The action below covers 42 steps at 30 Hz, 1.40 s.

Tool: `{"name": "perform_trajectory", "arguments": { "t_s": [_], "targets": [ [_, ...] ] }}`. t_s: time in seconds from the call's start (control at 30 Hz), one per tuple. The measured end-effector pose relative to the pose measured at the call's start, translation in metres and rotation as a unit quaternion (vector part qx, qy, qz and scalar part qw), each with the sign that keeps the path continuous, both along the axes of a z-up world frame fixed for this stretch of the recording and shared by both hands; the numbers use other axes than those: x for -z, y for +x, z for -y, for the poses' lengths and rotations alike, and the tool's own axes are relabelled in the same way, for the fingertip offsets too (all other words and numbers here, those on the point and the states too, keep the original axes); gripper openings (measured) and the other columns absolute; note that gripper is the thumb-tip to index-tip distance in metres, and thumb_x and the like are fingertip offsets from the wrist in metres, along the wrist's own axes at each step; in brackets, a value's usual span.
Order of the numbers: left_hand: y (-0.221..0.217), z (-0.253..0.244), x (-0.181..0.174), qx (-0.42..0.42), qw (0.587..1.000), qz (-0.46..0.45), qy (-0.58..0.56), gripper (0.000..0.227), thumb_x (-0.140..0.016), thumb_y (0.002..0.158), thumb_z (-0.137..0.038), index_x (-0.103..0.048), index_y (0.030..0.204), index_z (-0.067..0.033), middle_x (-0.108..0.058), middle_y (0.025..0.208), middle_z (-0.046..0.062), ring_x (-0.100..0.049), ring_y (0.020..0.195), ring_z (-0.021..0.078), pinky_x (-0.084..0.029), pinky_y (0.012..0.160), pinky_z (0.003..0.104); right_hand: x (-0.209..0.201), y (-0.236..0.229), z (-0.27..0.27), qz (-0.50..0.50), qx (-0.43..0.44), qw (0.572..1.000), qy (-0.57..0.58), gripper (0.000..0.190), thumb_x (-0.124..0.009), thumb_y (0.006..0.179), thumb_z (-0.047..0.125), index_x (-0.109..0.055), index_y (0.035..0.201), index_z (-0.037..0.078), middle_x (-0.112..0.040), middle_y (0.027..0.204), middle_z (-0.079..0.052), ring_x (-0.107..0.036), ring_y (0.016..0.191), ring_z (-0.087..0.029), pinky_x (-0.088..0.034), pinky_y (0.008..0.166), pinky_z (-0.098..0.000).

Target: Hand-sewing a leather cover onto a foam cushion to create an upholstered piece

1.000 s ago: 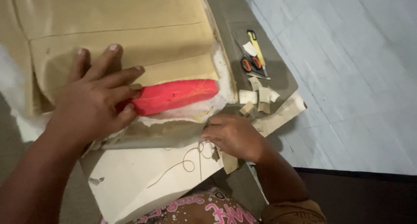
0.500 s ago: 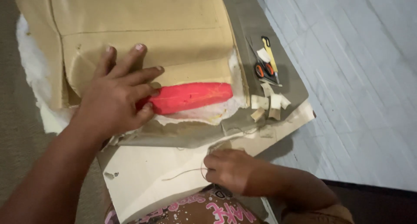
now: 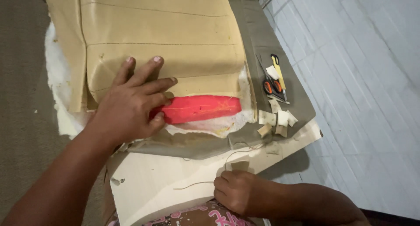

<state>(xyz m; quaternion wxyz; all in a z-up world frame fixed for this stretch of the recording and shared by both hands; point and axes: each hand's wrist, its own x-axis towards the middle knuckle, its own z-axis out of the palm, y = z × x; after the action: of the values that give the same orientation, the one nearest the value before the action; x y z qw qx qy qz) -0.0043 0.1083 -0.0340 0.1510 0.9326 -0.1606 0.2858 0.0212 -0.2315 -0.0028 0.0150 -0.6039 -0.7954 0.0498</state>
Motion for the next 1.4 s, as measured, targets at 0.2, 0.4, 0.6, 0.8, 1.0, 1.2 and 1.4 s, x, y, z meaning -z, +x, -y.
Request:
{"name": "perform_trajectory", "arguments": {
  "t_s": [0.2,0.4,0.6,0.8,1.0,1.2,1.4],
  "targets": [
    [0.000,-0.003,0.000,0.031,0.999,0.038,-0.022,0.025,-0.074,0.077,-0.025,-0.080,0.099,-0.0148,-0.071,0.135,0.006,-0.043,0.149,0.0369,-0.021,0.121,0.066,-0.014,0.055,-0.008,-0.371,0.302,0.872,-0.102,0.018,-0.066,0.078,0.007,-0.062,0.094,0.016,-0.074,0.114,-0.009,-0.070,0.114,-0.025,-0.057,0.093,-0.0445],
    [-0.026,0.077,-0.020,0.141,0.923,0.006,-0.359,0.016,-0.061,0.087,-0.004,-0.075,0.095,-0.0049,-0.076,0.102,0.015,-0.073,0.098,0.0281,-0.060,0.085,0.043,0.001,0.133,-0.063,-0.187,0.371,0.891,0.184,0.021,-0.071,0.095,0.013,-0.061,0.113,0.012,-0.041,0.069,0.005,-0.039,0.059,-0.013,-0.037,0.058,-0.0322],
    [-0.011,0.103,0.008,0.041,0.918,-0.049,-0.391,0.007,-0.074,0.082,-0.021,-0.077,0.080,-0.0141,-0.073,0.079,0.007,-0.072,0.073,0.0316,-0.057,0.061,0.039,0.022,0.140,-0.096,-0.009,0.263,0.935,0.238,0.015,-0.072,0.095,0.017,-0.073,0.109,0.013,-0.059,0.088,-0.004,-0.068,0.077,-0.023,-0.058,0.067,-0.0318],
    [-0.017,0.114,0.009,0.005,0.806,-0.138,-0.576,0.052,-0.073,0.086,-0.016,-0.061,0.135,-0.0019,-0.068,0.095,0.023,-0.067,0.063,0.0260,-0.052,0.048,0.033,0.013,0.142,-0.086,-0.490,0.307,0.781,0.235,0.038,-0.049,0.097,-0.007,-0.066,0.130,-0.003,-0.062,0.099,-0.014,-0.066,0.085,-0.019,-0.062,0.078,-0.0317],
    [0.028,0.113,-0.011,0.073,0.758,-0.158,-0.629,0.080,-0.067,0.084,-0.004,-0.035,0.157,-0.0018,-0.060,0.135,0.028,-0.076,0.078,0.0238,-0.064,0.062,0.028,0.023,0.134,-0.092,-0.722,0.275,0.593,0.225,0.035,-0.058,0.097,-0.002,-0.058,0.131,-0.008,-0.070,0.110,-0.025,-0.076,0.096,-0.031,-0.066,0.086,-0.0425],
    [0.045,0.125,0.026,0.008,0.787,-0.214,-0.578,0.044,-0.067,0.090,-0.010,-0.067,0.133,-0.0065,-0.071,0.070,0.007,-0.066,0.060,0.0176,-0.051,0.055,0.028,0.031,0.163,-0.072,-0.794,0.200,0.511,0.263,0.024,-0.049,0.107,0.007,-0.064,0.126,0.008,-0.075,0.107,-0.027,-0.070,0.117,-0.045,-0.053,0.107,-0.0596],
    [0.015,0.144,0.014,0.047,0.927,-0.195,-0.316,0.024,-0.064,0.089,-0.010,-0.083,0.097,-0.0209,-0.077,0.072,0.009,-0.074,0.059,0.0276,-0.056,0.051,0.034,0.021,0.173,-0.060,-0.796,0.186,0.486,0.308,0.023,-0.053,0.110,0.020,-0.055,0.133,0.021,-0.068,0.089,-0.018,-0.076,0.091,-0.037,-0.063,0.095,-0.0614]
  ]
}}
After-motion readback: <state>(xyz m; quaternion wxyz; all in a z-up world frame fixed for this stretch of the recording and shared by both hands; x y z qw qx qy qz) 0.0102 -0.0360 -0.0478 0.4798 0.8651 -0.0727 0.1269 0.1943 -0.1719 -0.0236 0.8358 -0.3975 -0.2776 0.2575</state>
